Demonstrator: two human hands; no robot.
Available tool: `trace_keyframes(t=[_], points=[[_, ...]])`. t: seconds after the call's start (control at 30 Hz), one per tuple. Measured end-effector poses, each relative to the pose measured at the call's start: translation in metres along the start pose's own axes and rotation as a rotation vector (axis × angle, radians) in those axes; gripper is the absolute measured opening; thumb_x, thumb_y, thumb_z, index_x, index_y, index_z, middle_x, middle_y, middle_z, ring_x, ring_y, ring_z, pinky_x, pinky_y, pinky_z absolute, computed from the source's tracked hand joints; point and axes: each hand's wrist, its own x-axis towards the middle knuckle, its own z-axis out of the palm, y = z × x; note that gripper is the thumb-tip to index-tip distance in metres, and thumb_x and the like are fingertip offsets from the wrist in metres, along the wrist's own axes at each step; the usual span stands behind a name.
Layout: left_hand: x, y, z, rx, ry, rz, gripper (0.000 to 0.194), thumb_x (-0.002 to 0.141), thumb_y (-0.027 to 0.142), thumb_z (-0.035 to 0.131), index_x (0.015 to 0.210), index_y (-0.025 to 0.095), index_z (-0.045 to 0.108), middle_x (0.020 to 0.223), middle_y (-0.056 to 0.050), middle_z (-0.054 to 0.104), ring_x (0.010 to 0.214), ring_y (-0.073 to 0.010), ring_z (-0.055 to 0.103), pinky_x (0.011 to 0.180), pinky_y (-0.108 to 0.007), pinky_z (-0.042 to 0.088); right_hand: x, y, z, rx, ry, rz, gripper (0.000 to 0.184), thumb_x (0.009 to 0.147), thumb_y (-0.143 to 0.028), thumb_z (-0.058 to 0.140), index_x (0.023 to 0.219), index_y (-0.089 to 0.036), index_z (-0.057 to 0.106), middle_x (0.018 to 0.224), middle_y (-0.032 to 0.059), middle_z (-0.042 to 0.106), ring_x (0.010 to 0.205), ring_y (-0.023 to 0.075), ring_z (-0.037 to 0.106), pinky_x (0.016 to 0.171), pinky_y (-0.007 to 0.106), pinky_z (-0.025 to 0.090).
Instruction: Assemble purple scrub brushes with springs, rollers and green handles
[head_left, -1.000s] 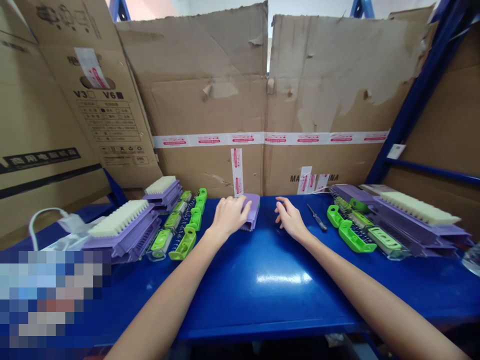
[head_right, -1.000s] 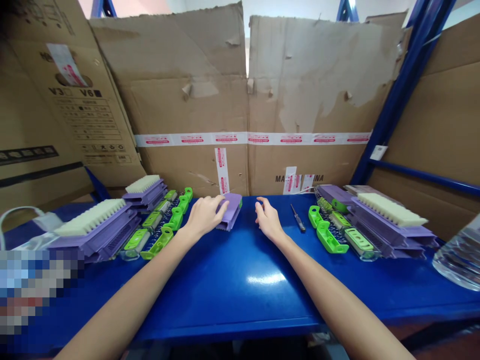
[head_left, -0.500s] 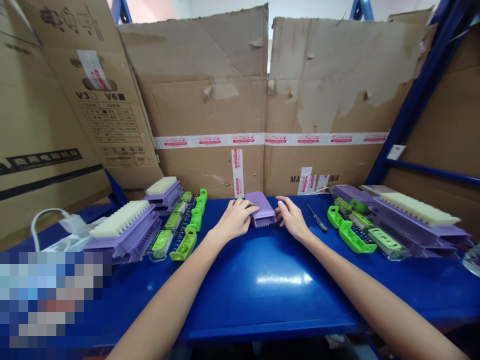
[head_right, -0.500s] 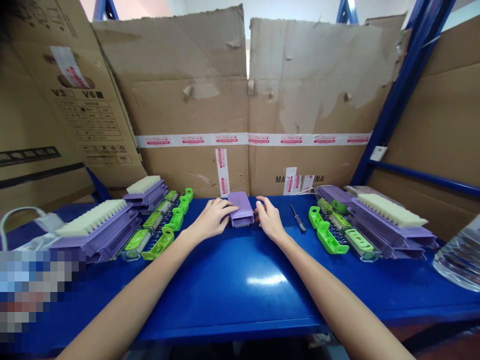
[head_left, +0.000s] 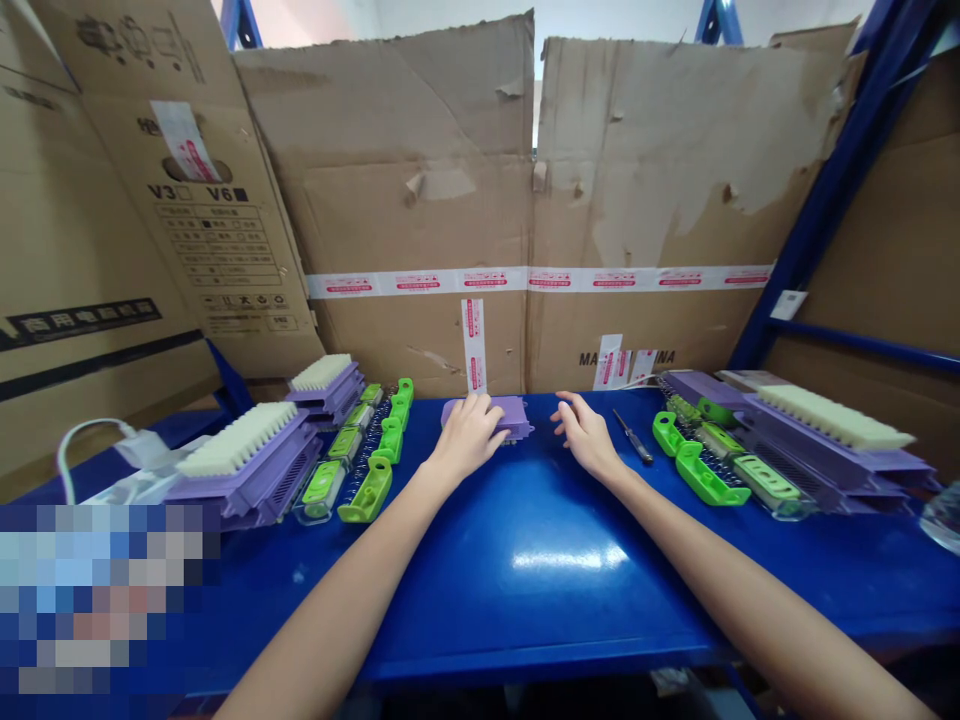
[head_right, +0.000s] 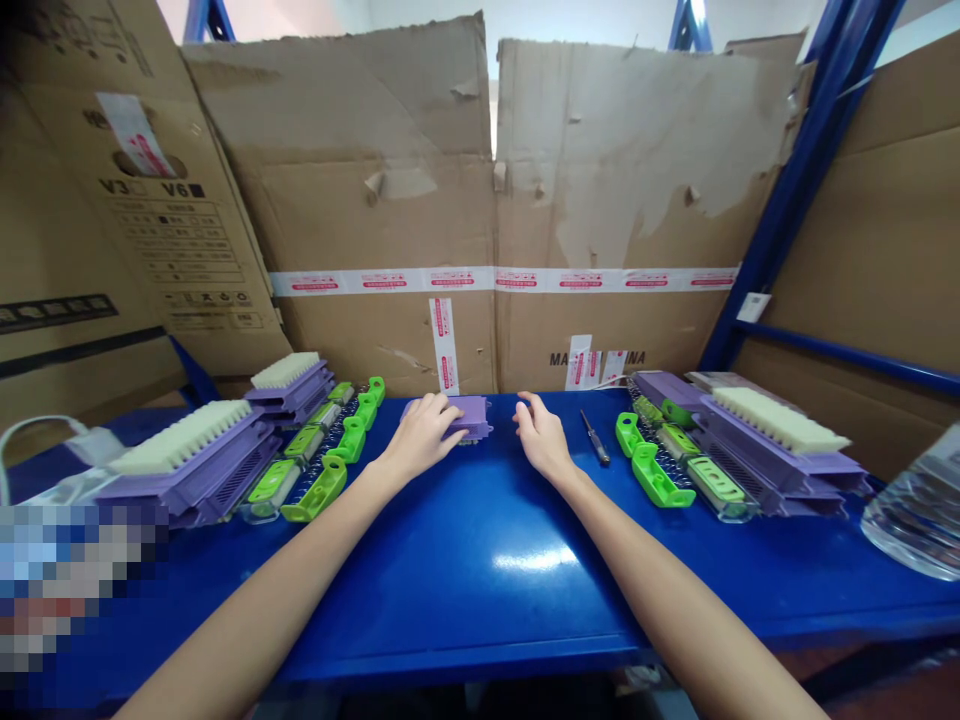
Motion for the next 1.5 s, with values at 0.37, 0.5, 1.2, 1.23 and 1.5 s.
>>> trace_keyframes(t=[0.37,0.5,1.2,1.23,1.5], points=[[-0.004,-0.005,0.007,0.007,-0.037,-0.074,0.031,0.087,0.029,0.052,0.115,0.017,0.055,0.11,-0.013,0.055,0.104,-0.0266,0.049,0.087,-0.041,0.042,0.003,-0.008,-0.019,-0.617,0.042,-0.173,0.034,0.091,-0.033,0.038,0.118,-0.021,0.055,0.096,0.0066,0.07,0.088,0.0215,0.065,0.074,0.029,0.046],[-0.005,-0.007,0.011,-0.037,-0.066,-0.059,0.042,0.086,0.028,0.052,0.125,0.015,0.048,0.122,-0.016,0.052,0.111,-0.0277,0.049,0.094,-0.043,0.039,0.006,-0.012,-0.038,-0.899,0.106,-0.104,0.034,0.092,-0.033,0.037,0.115,-0.021,0.058,0.104,0.0103,0.068,0.089,0.0237,0.063,0.07,0.03,0.045],[-0.006,-0.003,0.008,-0.024,-0.112,-0.066,0.048,0.082,0.028,0.055,0.127,0.014,0.045,0.121,-0.018,0.051,0.113,-0.0311,0.047,0.093,-0.044,0.039,0.063,0.017,-0.118,-1.199,0.1,0.513,0.034,0.078,-0.012,0.048,0.107,-0.012,0.066,0.112,0.023,0.06,0.11,0.038,0.054,0.081,0.047,0.042],[-0.006,-0.003,0.007,-0.022,-0.115,-0.066,0.047,0.082,0.028,0.055,0.126,0.014,0.045,0.121,-0.018,0.051,0.113,-0.031,0.047,0.093,-0.044,0.039,0.063,0.018,-0.12,-1.189,0.088,0.523,0.034,0.077,-0.011,0.049,0.107,-0.012,0.066,0.11,0.0228,0.061,0.108,0.0377,0.055,0.08,0.046,0.043],[-0.006,-0.003,0.009,-0.03,-0.102,-0.072,0.05,0.081,0.028,0.057,0.127,0.015,0.044,0.121,-0.017,0.051,0.114,-0.0305,0.046,0.094,-0.044,0.038,0.059,0.015,-0.128,-1.17,0.073,0.482,0.035,0.081,-0.011,0.045,0.111,-0.01,0.062,0.112,0.0262,0.059,0.107,0.0331,0.057,0.074,0.037,0.044]])
